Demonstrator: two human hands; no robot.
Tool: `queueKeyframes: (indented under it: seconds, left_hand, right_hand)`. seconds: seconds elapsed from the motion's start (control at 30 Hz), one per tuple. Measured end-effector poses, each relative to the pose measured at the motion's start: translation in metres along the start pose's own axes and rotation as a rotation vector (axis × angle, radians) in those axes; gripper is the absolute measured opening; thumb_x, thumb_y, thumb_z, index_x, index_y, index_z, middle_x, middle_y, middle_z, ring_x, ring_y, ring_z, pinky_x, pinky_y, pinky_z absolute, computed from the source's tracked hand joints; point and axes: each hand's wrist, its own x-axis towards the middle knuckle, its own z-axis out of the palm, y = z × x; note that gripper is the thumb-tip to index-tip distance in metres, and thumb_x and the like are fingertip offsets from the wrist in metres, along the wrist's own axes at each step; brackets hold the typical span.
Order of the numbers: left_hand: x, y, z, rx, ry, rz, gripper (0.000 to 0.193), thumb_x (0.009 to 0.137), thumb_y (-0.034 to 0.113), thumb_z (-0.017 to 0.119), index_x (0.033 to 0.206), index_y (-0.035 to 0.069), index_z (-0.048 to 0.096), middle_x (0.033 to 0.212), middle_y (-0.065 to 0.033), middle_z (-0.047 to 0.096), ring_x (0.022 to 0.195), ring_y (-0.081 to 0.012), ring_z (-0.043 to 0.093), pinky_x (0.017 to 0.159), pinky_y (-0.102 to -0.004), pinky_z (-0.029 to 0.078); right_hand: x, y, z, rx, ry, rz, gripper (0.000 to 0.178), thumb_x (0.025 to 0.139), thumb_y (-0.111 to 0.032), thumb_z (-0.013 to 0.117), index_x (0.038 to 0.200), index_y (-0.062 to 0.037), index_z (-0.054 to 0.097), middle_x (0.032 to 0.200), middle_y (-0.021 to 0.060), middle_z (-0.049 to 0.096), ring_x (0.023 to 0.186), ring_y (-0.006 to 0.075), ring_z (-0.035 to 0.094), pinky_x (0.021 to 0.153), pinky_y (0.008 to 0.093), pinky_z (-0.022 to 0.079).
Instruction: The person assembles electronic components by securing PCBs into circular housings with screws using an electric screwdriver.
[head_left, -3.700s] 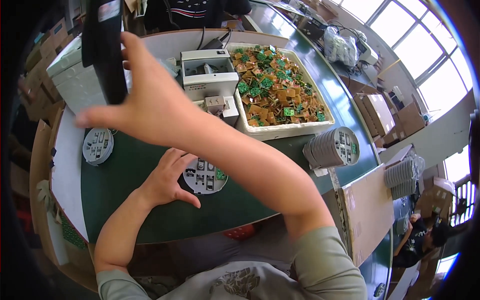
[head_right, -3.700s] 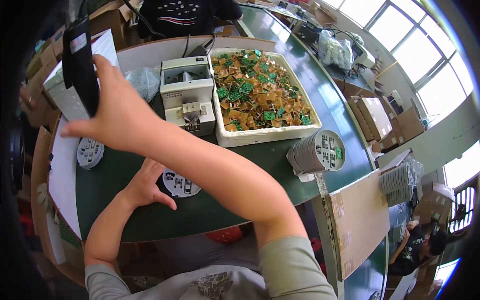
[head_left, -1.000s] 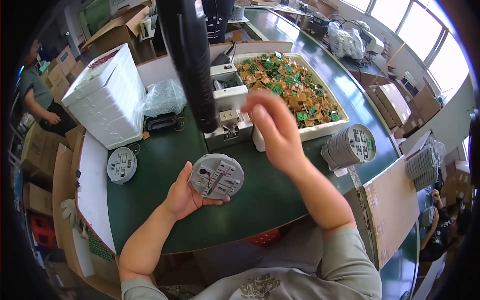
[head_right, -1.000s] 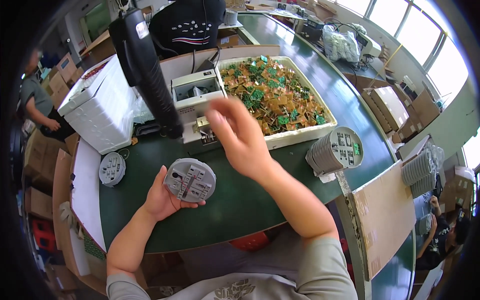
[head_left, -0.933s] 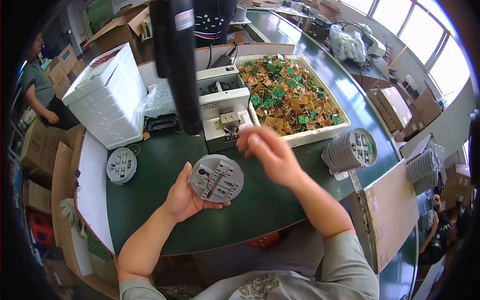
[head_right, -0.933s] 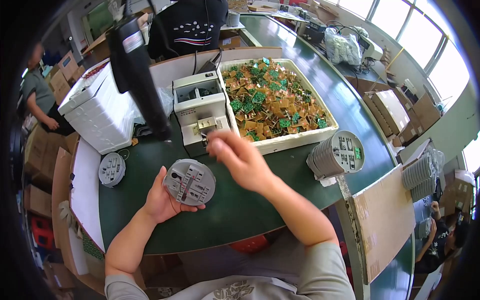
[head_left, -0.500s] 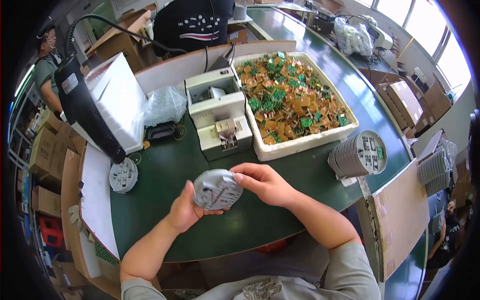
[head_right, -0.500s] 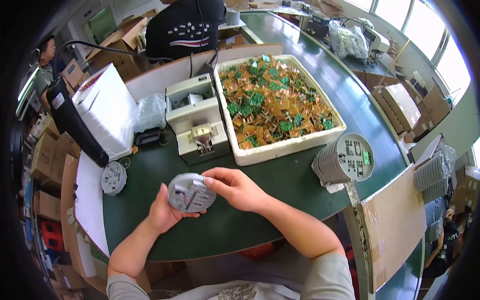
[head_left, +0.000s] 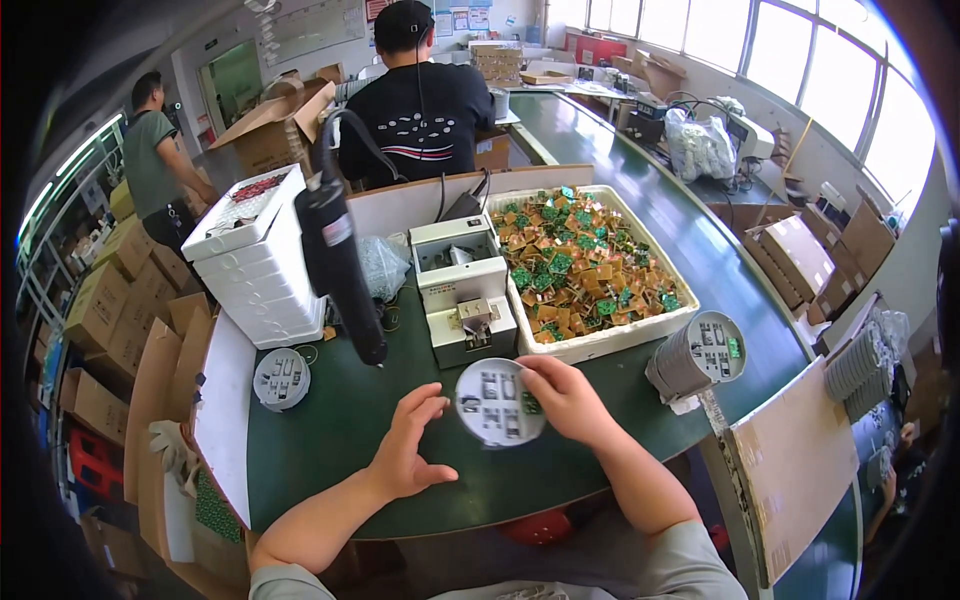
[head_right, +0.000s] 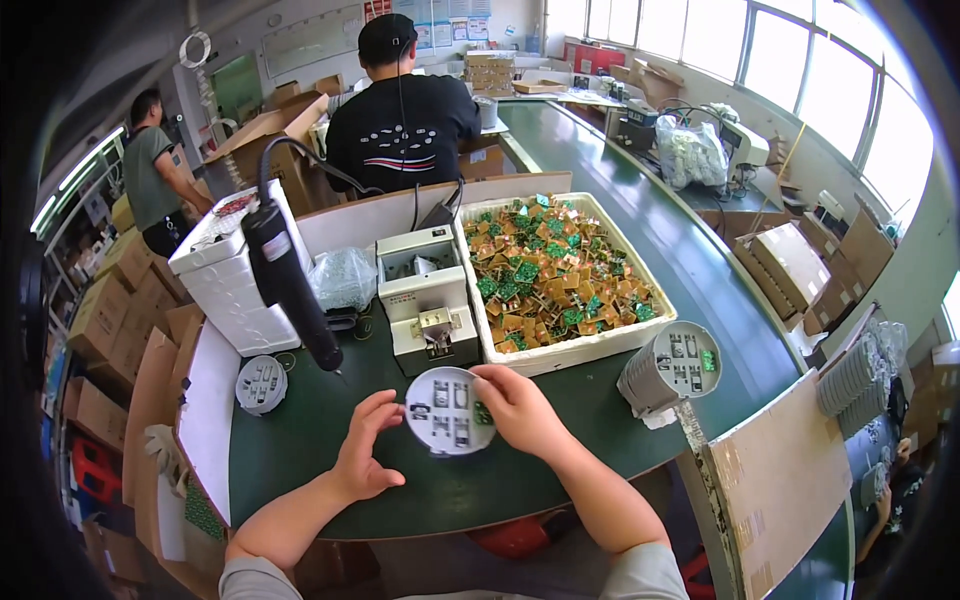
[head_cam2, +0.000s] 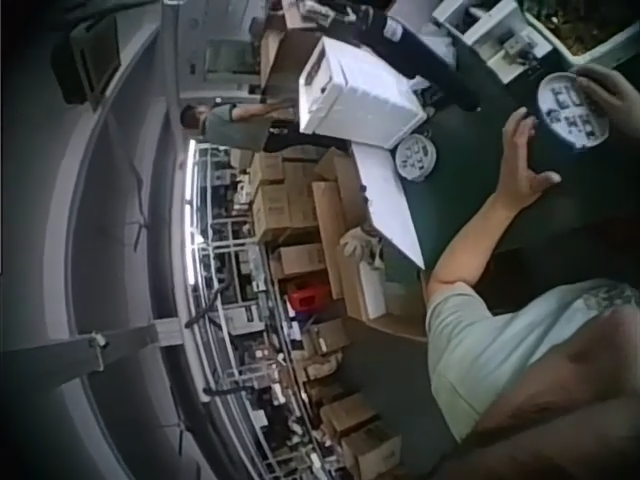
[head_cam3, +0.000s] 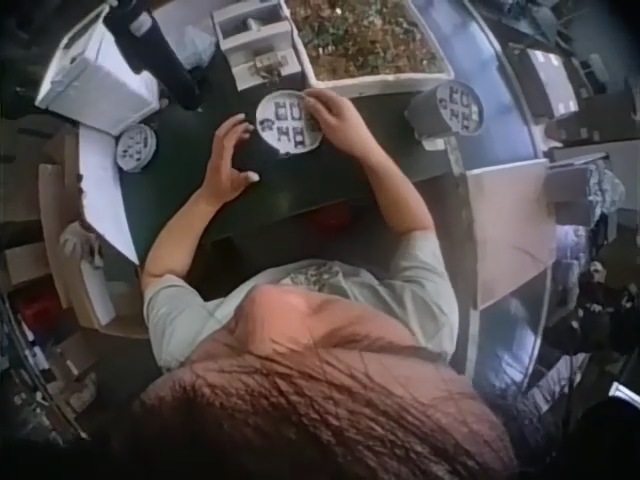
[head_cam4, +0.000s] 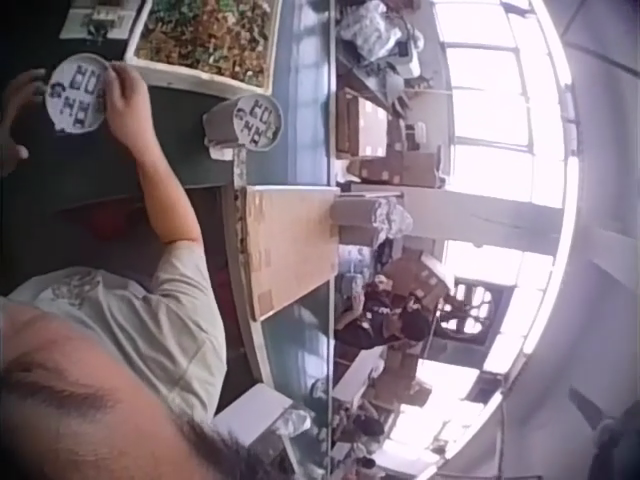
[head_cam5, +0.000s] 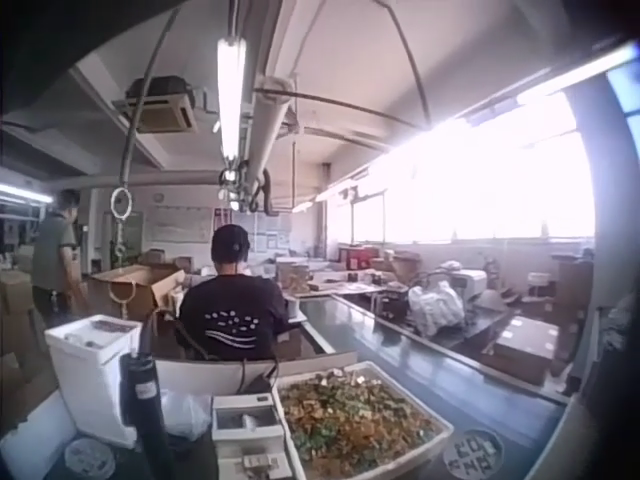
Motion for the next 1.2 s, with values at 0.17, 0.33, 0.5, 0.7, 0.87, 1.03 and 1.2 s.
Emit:
queueKeyframes:
  seconds: [0.17, 0.33, 0.5, 0.7, 0.87, 1.03, 1.2]
  left_hand:
    - [-0.005, 0.003, 0.001, -0.112, -0.045, -0.092, 0.09, 0.088, 0.057, 0.08, 0.15, 0.002, 0.044, 0.156, -0.0185, 0.038, 0.124, -0.0304, 0.057, 0.107, -0.0422, 0.05]
    - [0.002, 0.006, 0.005, -0.055, -0.099, -0.119, 0.079, 0.093, 0.055, 0.076, 0.145, 0.001, 0.048, 0.153, -0.0174, 0.042, 0.117, -0.0296, 0.058, 0.101, -0.0407, 0.051]
    - [0.003, 0.002, 0.012, -0.092, -0.127, -0.157, 0.071, 0.097, 0.05, 0.074, 0.142, 0.0, 0.052, 0.148, -0.0173, 0.048, 0.112, -0.0288, 0.059, 0.098, -0.0397, 0.052]
    - [0.003, 0.005, 0.015, -0.09, -0.137, -0.162, 0.066, 0.098, 0.046, 0.073, 0.14, 0.0, 0.054, 0.145, -0.0171, 0.051, 0.108, -0.0283, 0.06, 0.096, -0.0387, 0.052]
    - [0.005, 0.009, 0.009, -0.056, -0.155, -0.17, 0.063, 0.098, 0.043, 0.074, 0.14, 0.0, 0.055, 0.145, -0.0168, 0.051, 0.107, -0.0285, 0.061, 0.096, -0.0385, 0.053]
    - [0.006, 0.012, -0.001, 0.093, -0.162, -0.126, 0.056, 0.093, 0.034, 0.079, 0.135, 0.001, 0.06, 0.137, -0.0152, 0.06, 0.111, -0.0291, 0.065, 0.096, -0.0371, 0.054]
    - [0.021, 0.026, -0.013, 0.506, -0.183, -0.075, 0.036, 0.09, 0.021, 0.078, 0.12, 0.003, 0.068, 0.121, -0.0119, 0.068, 0.102, -0.0295, 0.068, 0.09, -0.0361, 0.056]
  right_hand:
    - [-0.046, -0.059, -0.082, -0.245, 0.354, -0.112, 0.023, 0.103, -0.014, 0.066, 0.12, -0.0017, 0.075, 0.09, -0.001, 0.068, 0.075, 0.008, 0.055, 0.068, 0.0223, 0.045]
    - [-0.049, -0.107, -0.202, -0.54, 0.779, -0.088, 0.029, 0.102, -0.02, 0.066, 0.122, -0.0012, 0.076, 0.094, 0.002, 0.074, 0.078, 0.0083, 0.06, 0.068, 0.0229, 0.049]
    - [-0.059, -0.083, -0.24, -0.621, 0.648, 0.126, 0.028, 0.101, -0.02, 0.065, 0.118, -0.0007, 0.077, 0.094, 0.0042, 0.076, 0.076, 0.0109, 0.062, 0.066, 0.026, 0.051]
    - [-0.061, -0.056, -0.238, -0.856, 0.584, 0.101, 0.025, 0.099, -0.017, 0.065, 0.113, -0.0014, 0.078, 0.097, 0.0071, 0.077, 0.075, 0.018, 0.064, 0.068, 0.0304, 0.053]
    - [-0.061, -0.047, -0.242, -1.088, 0.597, -0.032, 0.023, 0.097, -0.015, 0.065, 0.11, -0.002, 0.079, 0.1, 0.0089, 0.075, 0.077, 0.024, 0.065, 0.073, 0.0336, 0.055]
    - [-0.051, -0.048, -0.23, -0.983, 0.611, -0.131, 0.03, 0.096, -0.009, 0.065, 0.124, -0.0055, 0.075, 0.123, 0.0117, 0.07, 0.097, 0.0265, 0.066, 0.087, 0.0362, 0.055]
    - [-0.078, -0.084, -0.153, -0.777, 0.635, -0.476, 0.031, 0.09, 0.001, 0.067, 0.121, -0.0001, 0.07, 0.12, 0.0151, 0.068, 0.104, 0.0301, 0.066, 0.092, 0.0381, 0.053]
